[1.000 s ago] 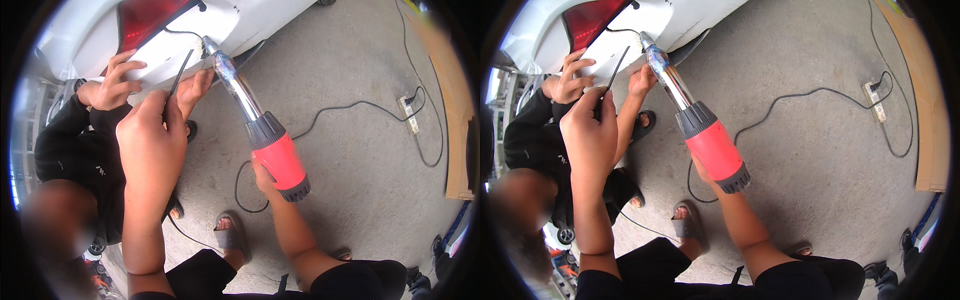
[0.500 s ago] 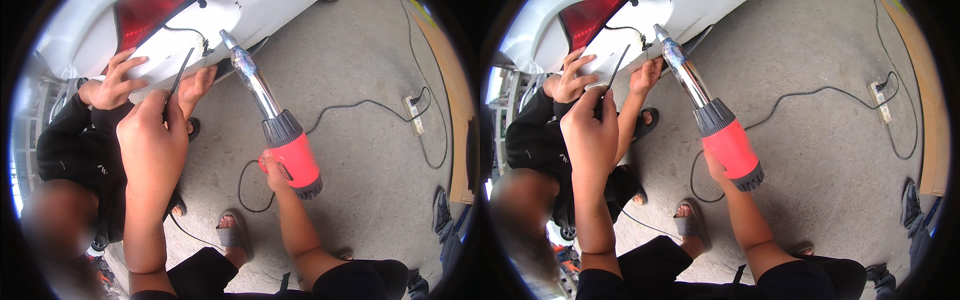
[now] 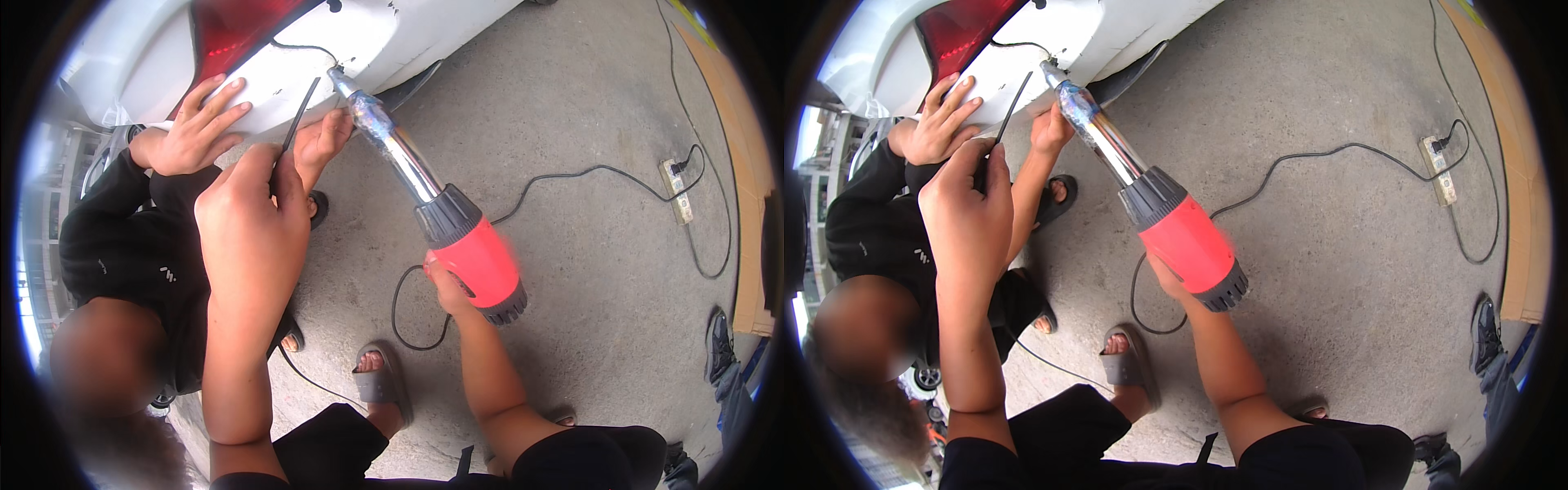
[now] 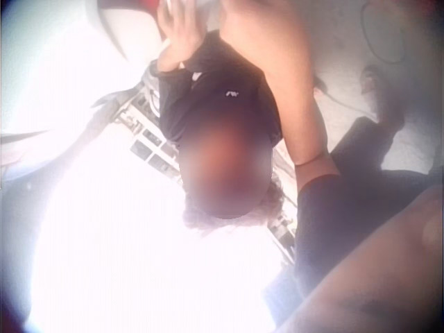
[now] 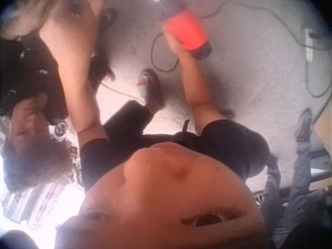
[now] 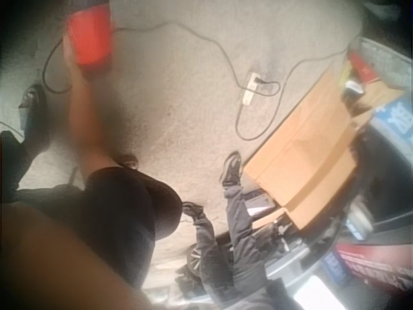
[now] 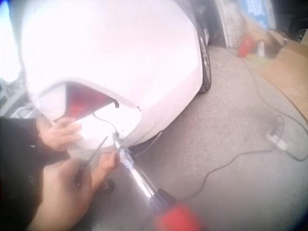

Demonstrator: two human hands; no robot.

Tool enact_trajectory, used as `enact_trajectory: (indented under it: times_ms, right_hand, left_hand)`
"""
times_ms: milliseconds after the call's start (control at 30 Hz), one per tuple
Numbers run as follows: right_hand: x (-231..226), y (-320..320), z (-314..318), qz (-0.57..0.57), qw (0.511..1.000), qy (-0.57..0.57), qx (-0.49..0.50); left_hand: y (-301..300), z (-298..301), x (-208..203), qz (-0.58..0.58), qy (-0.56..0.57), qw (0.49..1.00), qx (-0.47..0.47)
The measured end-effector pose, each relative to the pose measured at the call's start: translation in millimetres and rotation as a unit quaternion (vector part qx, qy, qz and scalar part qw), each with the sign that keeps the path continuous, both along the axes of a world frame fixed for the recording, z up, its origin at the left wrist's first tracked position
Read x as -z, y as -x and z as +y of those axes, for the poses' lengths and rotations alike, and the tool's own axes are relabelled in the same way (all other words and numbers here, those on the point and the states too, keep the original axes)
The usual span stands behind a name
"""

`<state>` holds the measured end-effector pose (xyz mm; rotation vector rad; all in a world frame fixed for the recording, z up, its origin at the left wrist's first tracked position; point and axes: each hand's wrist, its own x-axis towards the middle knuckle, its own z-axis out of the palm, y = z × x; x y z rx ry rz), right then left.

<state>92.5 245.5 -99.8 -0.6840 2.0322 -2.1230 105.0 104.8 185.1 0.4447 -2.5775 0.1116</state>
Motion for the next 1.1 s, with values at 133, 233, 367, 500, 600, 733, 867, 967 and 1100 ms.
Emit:
enact_trajectory:
  times_ms: [133,233,367,500,600,733,867,967,1100]
  right_hand:
    - [3.2,-2.9,-0.5,-0.031,0.999,0.003,0.011]
    - [5.5,-2.0,-0.1,-0.116,0.991,0.059,-0.006]
    - [-0.3,1.0,2.1,-0.046,0.998,0.018,-0.031]
    - [-13.8,-1.3,3.0,-0.137,0.982,0.124,-0.032]
    - [-20.7,-4.0,5.3,-0.209,0.955,0.202,-0.054]
    - [-22.4,-8.0,8.1,-0.221,0.948,0.220,-0.056]
    - [-19.7,-11.0,8.3,-0.242,0.937,0.246,-0.057]
    - [-18.2,-10.7,9.8,-0.248,0.931,0.261,-0.064]
    - [-20.4,-8.9,12.4,-0.224,0.942,0.235,-0.083]
  left_hand:
    - [0.6,0.4,2.0,-0.002,0.009,1.000,0.007]
    - [0.3,-0.6,2.4,0.007,0.009,1.000,0.011]
    - [2.0,-2.5,3.2,0.026,0.011,0.999,0.028]
    - [2.9,-3.8,1.4,0.027,0.008,0.999,0.022]
    - [4.3,-3.2,1.7,0.029,0.011,0.999,0.025]
    - [8.0,0.3,6.1,0.041,0.026,0.998,0.037]
    - [12.8,1.0,7.3,0.059,0.071,0.993,0.067]
    - [12.4,5.3,7.7,0.034,0.031,0.998,0.033]
    - [9.6,11.2,3.5,0.019,0.039,0.999,0.025]
